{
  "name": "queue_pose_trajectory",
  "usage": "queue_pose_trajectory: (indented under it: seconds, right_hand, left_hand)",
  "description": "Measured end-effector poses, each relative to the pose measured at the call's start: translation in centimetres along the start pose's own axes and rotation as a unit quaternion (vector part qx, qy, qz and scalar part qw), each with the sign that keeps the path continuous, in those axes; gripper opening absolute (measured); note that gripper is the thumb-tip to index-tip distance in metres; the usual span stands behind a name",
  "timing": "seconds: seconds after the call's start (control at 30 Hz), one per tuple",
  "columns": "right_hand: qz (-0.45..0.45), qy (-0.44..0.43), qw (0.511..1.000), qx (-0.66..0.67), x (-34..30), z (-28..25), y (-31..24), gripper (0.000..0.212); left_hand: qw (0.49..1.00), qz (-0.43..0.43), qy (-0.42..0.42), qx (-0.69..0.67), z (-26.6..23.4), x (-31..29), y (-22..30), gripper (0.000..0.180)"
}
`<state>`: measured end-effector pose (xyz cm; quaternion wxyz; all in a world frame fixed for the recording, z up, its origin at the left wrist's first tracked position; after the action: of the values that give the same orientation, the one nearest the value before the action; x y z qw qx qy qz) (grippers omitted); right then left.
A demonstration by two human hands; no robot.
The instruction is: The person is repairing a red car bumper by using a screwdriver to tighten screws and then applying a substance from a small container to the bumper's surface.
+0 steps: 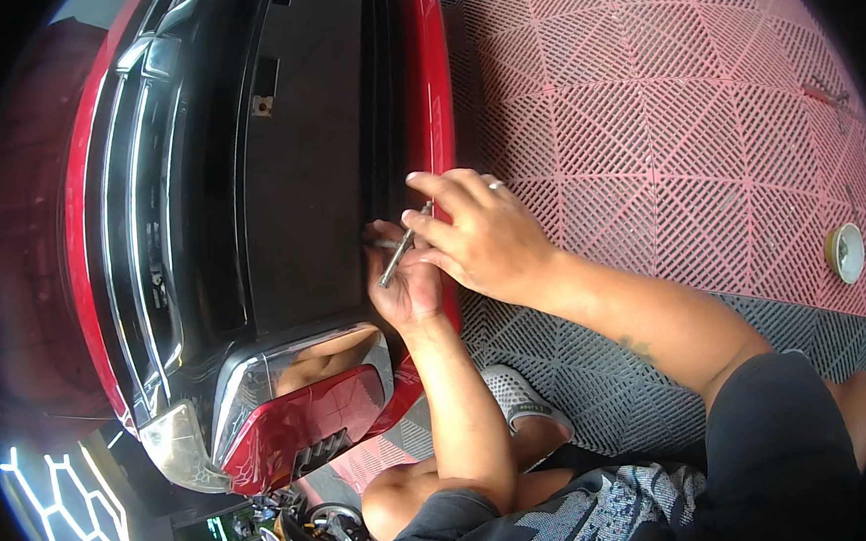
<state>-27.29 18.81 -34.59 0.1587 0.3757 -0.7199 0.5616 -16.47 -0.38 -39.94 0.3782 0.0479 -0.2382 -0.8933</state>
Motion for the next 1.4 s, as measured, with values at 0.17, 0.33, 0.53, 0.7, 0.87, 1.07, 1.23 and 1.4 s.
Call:
queue_pose_trajectory:
  seconds: [0.17,0.33,0.53,0.7,0.87,1.07,1.23,1.4]
  right_hand:
    - [-0.091,-0.127,0.988,-0.006,1.0,2.9,-1.5,0.019]
    - [0.172,-0.249,0.933,0.194,3.0,5.1,1.0,0.031]
    - [0.462,-0.342,0.701,0.423,1.0,7.7,3.0,0.051]
    - [0.055,-0.141,0.986,0.071,1.1,1.4,2.4,0.036]
    - [-0.115,-0.12,0.986,0.01,1.6,3.6,1.0,0.023]
    - [0.092,-0.289,0.941,0.15,0.2,5.9,0.3,0.042]
    - [0.095,-0.273,0.947,0.139,0.6,5.1,-0.2,0.057]
    - [0.512,-0.336,0.651,0.448,-0.4,8.8,2.8,0.058]
  left_hand:
    - [0.974,-0.128,0.022,-0.187,-0.9,0.8,-0.8,0.025]
    - [0.984,-0.069,0.129,-0.104,2.6,-1.1,-2.8,0.032]
    - [0.992,-0.053,0.092,0.075,-0.7,0.4,-0.1,0.033]
    - [0.984,0.057,0.163,0.049,-2.6,1.2,2.2,0.024]
    - [0.991,-0.033,0.131,0.021,-1.1,1.1,0.3,0.021]
    - [0.985,-0.041,0.16,-0.049,-1.0,-0.5,0.4,0.022]
    - [0.987,-0.079,0.136,-0.039,-0.9,0.0,0.6,0.025]
    - [0.981,-0.071,0.151,0.098,-0.7,-0.3,-0.4,0.032]
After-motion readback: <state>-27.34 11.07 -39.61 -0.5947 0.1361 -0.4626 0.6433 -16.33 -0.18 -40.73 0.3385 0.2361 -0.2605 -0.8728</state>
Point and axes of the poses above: each hand's wrist, its own x-axis towards the middle knuckle, its own z-axis out of the palm, y = z × x, the point moved 6 cm from there along x, towards the middle knuckle, and after that the axes turned 8 degrees about z, right-handed, at the moved point
